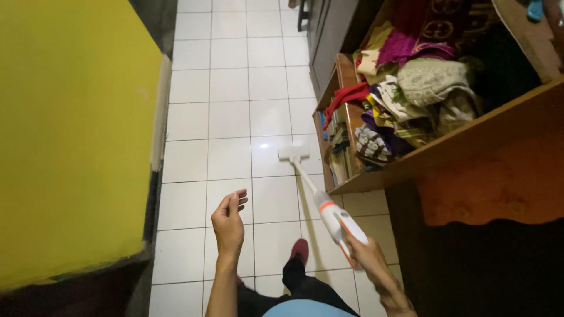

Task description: The person vacuums the tiled floor using a vacuum cleaner.

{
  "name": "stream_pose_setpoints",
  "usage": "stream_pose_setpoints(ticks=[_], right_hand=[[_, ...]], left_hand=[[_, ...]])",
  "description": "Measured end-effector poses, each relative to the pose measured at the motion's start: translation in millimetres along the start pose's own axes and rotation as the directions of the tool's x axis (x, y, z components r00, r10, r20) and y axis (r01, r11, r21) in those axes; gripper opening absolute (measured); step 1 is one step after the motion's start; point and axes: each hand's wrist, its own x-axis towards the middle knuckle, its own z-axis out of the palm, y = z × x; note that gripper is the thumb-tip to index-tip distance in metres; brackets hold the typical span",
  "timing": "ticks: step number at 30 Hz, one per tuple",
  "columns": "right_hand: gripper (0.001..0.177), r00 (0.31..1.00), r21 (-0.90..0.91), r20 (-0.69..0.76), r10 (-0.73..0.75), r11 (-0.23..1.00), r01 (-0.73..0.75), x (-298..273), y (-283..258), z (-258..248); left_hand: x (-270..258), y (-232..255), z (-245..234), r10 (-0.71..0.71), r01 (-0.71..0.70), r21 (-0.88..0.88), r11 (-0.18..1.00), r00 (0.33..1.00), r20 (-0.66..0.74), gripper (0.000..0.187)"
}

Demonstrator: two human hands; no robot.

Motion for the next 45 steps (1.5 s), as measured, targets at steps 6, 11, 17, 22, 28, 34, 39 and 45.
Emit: stream_pose_setpoints(ticks=[6,11,17,22,28,34,39,45], right_hand=[[0.035,0.985,-0.062,-0.171,0.010,0.998,-0.020,-59,28,19],[0.036,0.974,-0.045,-0.221,-0.046,0.998,0.037,-41,54,79],[0.039,0.961,-0.035,-0.169,-0.220,0.975,0.218,24,47,151],[0.039,0.991,0.220,-0.068,-0.119,0.967,0.131,3,38,197],[0.035,0.988,0.174,-0.136,-0.071,0.980,0.094,-93,51,201],[0.035,0.959,0.016,-0.281,-0.035,0.999,0.041,-158,64,180],[0.035,0.956,-0.005,-0.285,-0.071,0.997,0.073,-128,53,190],[0.039,0.963,0.004,-0.240,-0.124,0.992,0.129,-39,21,224]], left_hand=[[0,-4,-52,0.015,-0.017,-0.061,0.998,0.999,-0.029,0.038],[-8,-13,-120,0.031,-0.035,-0.072,0.997,0.998,-0.047,0.038],[-22,-15,-212,0.066,-0.073,-0.094,0.993,0.995,-0.078,0.039],[-35,-18,-264,0.067,-0.072,-0.075,0.995,0.995,-0.077,0.040],[-36,-30,-282,0.032,-0.038,-0.145,0.989,0.999,-0.044,0.040],[-28,-41,-252,-0.015,0.020,-0.169,0.985,0.999,0.030,0.041],[-11,-35,-235,-0.019,0.026,-0.183,0.983,0.999,0.041,0.041],[-2,-19,-236,-0.024,0.024,-0.091,0.996,1.000,-0.004,0.041]])
